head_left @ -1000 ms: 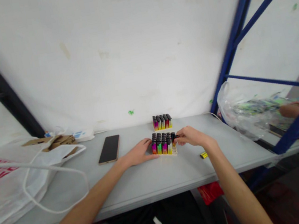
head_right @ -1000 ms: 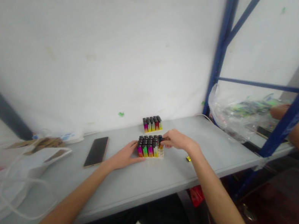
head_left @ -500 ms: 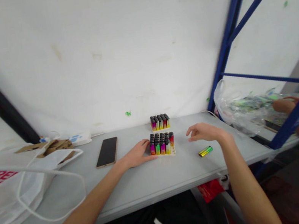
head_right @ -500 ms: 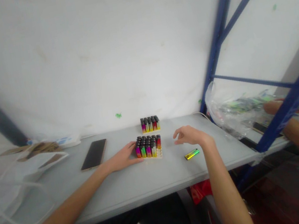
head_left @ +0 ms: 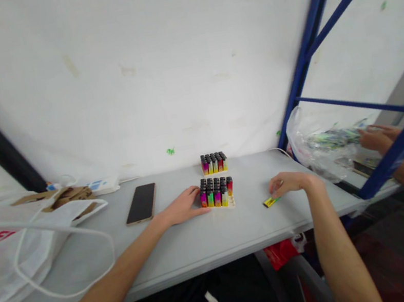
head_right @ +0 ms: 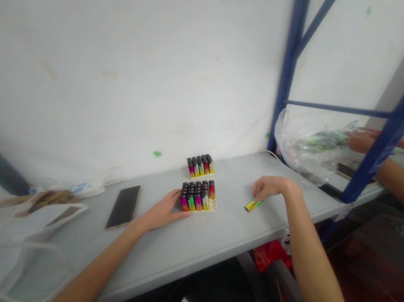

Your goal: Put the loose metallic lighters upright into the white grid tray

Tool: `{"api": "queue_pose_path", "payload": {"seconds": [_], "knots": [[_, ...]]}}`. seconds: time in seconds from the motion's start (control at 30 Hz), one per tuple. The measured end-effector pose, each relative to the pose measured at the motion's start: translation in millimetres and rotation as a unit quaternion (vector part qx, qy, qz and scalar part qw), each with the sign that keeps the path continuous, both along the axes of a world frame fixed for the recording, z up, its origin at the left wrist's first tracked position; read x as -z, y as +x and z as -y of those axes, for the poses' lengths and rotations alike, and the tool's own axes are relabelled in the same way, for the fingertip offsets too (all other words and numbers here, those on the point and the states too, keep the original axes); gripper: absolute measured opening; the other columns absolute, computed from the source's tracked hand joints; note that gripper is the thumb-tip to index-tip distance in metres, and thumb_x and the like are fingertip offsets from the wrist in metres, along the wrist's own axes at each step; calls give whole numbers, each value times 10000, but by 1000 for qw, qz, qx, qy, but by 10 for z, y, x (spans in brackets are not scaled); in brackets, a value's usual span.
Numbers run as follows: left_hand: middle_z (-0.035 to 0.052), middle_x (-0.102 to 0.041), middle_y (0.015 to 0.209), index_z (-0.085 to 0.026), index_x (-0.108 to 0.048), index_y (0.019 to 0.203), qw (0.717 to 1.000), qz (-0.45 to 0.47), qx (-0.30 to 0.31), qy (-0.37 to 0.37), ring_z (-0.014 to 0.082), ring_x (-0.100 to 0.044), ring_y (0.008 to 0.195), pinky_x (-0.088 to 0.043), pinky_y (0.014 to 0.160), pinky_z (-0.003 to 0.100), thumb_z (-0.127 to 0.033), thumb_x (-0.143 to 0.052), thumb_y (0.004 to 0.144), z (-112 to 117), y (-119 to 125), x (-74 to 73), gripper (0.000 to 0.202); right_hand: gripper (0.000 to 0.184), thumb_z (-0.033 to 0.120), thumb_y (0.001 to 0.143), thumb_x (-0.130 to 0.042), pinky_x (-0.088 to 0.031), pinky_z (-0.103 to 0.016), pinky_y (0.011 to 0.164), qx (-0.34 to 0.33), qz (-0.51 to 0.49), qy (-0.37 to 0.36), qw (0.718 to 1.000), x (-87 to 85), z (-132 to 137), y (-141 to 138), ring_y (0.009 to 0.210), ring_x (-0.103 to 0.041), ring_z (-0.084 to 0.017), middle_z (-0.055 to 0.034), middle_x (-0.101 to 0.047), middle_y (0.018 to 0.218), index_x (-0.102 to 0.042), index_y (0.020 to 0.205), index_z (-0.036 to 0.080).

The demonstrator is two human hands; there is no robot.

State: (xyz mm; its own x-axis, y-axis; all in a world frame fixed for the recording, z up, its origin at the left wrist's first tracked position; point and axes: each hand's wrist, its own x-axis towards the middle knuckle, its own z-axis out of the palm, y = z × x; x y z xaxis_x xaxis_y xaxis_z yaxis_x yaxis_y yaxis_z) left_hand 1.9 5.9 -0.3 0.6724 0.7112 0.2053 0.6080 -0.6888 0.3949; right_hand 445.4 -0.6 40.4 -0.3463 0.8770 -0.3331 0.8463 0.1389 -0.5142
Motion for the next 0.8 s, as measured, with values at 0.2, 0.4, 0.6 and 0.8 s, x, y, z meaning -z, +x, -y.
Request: {"api": "queue_pose_path", "payload": {"seconds": [0.2, 0.4, 0.6, 0.8], "knots": [[170, -548, 1494, -164, -523, 1445, 1000, 8, 1, 0, 344, -536, 1369, -388, 1204, 439, -717, -648, 907, -3, -10, 11, 781, 354, 502, 771, -758, -499, -298, 689, 26, 30, 83, 996, 77, -127, -202, 802, -698, -243, -85, -800, 878, -814, 883, 170], [177, -546, 1495, -154, -540, 1431, 1000, 12, -2, -3, 349, -535, 1370, -390, 1209, 449, -714, -650, 904, 10, -4, -2, 778, 232, 357, 894, -690, -520, -303, 772, 17, 23, 158, 987, 251, -321, -627, 874, -723, -244, -111, -807, 979, -791, 948, 155], [178, -541, 1506, -161, -531, 1454, 1000, 23, 2, -7, 355, -534, 1375, -400, 1211, 474, -707, -673, 894, 6, -18, 10, 795, 232, 359, 954, -648, -500, -302, 759, -36, -3, 216, 976, 317, -349, -903, 846, -686, -226, -111, -786, 953, -739, 934, 148], [184, -527, 1519, -150, -514, 1470, 1000, 15, -5, -13, 349, -520, 1393, -389, 1219, 472, -692, -674, 908, 23, -19, -4, 797, 170, 284, 980, -613, -477, -283, 719, -12, -45, 248, 968, 233, -334, -893, 742, -676, -190, -65, -769, 830, -678, 1065, 152]]}}
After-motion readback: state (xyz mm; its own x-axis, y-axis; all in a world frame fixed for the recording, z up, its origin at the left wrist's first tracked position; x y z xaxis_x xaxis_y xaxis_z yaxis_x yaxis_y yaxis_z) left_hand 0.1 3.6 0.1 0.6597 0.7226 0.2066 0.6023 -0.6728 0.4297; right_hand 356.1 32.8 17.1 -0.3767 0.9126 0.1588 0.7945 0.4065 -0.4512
